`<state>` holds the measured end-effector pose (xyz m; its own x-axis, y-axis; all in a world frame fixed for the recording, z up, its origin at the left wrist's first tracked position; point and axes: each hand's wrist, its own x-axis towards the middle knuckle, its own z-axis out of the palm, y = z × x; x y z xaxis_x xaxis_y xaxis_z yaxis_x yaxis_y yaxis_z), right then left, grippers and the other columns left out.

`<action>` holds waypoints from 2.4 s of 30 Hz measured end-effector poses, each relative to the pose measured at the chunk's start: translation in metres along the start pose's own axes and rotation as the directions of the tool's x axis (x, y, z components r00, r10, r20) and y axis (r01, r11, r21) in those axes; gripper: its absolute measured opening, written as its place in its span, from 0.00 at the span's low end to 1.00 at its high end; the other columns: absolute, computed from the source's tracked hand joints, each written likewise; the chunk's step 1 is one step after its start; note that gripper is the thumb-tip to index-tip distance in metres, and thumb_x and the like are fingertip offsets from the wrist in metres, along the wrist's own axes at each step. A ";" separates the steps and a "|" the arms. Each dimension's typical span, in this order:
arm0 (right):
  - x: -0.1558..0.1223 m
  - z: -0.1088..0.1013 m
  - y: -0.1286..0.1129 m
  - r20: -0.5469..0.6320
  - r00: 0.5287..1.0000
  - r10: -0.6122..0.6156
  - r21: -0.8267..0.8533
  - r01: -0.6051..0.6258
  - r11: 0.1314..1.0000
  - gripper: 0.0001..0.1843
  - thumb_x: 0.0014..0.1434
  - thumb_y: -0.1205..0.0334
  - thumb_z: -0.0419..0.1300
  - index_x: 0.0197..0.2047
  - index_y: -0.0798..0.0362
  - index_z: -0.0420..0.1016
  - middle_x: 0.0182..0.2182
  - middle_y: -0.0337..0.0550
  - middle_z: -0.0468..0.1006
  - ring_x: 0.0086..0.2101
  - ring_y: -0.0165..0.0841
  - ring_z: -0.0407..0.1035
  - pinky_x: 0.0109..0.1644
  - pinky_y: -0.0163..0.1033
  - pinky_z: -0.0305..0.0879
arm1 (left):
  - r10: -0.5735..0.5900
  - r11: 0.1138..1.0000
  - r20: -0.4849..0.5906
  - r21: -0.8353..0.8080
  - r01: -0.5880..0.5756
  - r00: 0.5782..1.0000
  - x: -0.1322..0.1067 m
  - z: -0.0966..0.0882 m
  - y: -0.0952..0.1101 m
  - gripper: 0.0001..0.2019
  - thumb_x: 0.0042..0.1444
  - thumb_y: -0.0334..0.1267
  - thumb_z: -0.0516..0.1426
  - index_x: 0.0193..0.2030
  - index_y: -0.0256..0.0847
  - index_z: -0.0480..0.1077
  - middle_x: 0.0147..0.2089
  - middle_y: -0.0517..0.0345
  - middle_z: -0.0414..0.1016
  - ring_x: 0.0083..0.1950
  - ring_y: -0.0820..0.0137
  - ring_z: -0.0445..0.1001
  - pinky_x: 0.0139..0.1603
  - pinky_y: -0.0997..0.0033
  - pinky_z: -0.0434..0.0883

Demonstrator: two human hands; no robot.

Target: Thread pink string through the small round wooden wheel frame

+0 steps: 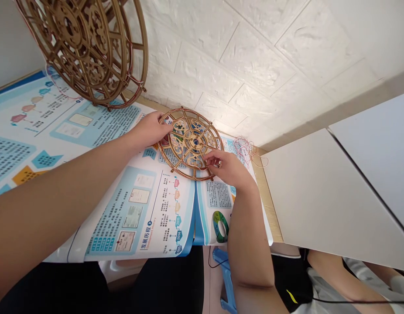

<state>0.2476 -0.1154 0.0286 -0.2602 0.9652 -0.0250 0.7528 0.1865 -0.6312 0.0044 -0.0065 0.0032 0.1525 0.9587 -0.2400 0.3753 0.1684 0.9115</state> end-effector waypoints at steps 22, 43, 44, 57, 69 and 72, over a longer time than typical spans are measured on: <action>-0.006 -0.009 0.001 0.023 0.999 0.041 -0.091 -0.039 0.995 0.13 0.53 0.71 0.55 0.41 0.51 0.74 0.41 0.43 0.77 0.42 0.36 0.70 0.46 0.43 0.65 | -0.007 0.999 0.028 -0.050 0.008 1.000 0.006 0.002 -0.005 0.19 0.50 0.39 0.62 0.50 0.43 0.72 0.38 0.53 0.78 0.38 0.60 0.80 0.35 0.67 0.77; -0.002 -0.010 0.006 0.130 0.991 0.009 -0.056 -0.002 0.998 0.10 0.57 0.70 0.56 0.34 0.51 0.79 0.38 0.43 0.73 0.38 0.34 0.68 0.43 0.41 0.65 | -0.001 0.998 0.015 -0.060 0.002 1.000 0.011 0.002 -0.010 0.17 0.50 0.42 0.63 0.47 0.44 0.72 0.38 0.54 0.77 0.36 0.62 0.80 0.35 0.66 0.77; -0.002 -0.009 0.006 0.132 0.991 0.008 -0.057 -0.001 0.998 0.10 0.56 0.70 0.56 0.34 0.52 0.78 0.38 0.43 0.73 0.38 0.34 0.68 0.43 0.41 0.65 | -0.002 0.998 0.017 -0.059 0.003 1.000 0.011 0.002 -0.011 0.17 0.50 0.42 0.63 0.47 0.44 0.72 0.38 0.54 0.77 0.36 0.61 0.80 0.36 0.65 0.77; -0.003 -0.007 0.006 0.146 0.988 0.040 -0.032 -0.036 0.999 0.06 0.60 0.69 0.53 0.37 0.53 0.71 0.39 0.44 0.71 0.39 0.35 0.66 0.45 0.42 0.63 | 0.013 0.997 0.025 -0.073 -0.012 1.000 0.011 0.003 -0.010 0.17 0.53 0.40 0.62 0.50 0.42 0.72 0.40 0.53 0.78 0.37 0.62 0.80 0.38 0.65 0.79; -0.001 -0.004 0.001 0.155 0.986 0.055 -0.103 -0.039 0.994 0.09 0.58 0.73 0.54 0.36 0.53 0.74 0.37 0.42 0.73 0.36 0.33 0.67 0.42 0.40 0.64 | 0.006 0.997 0.031 -0.077 -0.004 0.999 0.012 0.003 -0.011 0.16 0.53 0.39 0.62 0.50 0.43 0.72 0.39 0.54 0.78 0.38 0.61 0.81 0.39 0.64 0.79; -0.002 -0.006 0.001 0.158 0.985 0.074 -0.080 -0.062 0.995 0.09 0.56 0.74 0.56 0.36 0.53 0.75 0.37 0.41 0.73 0.35 0.31 0.67 0.42 0.39 0.65 | 0.003 0.997 0.033 -0.081 0.000 0.999 0.011 0.003 -0.010 0.17 0.53 0.39 0.62 0.51 0.43 0.72 0.39 0.53 0.78 0.39 0.61 0.81 0.40 0.63 0.79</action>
<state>0.2524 -0.1164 0.0327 -0.2956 0.9354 -0.1939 0.8133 0.1400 -0.5648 0.0053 0.0015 -0.0095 0.1842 0.9511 -0.2481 0.2999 0.1860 0.9357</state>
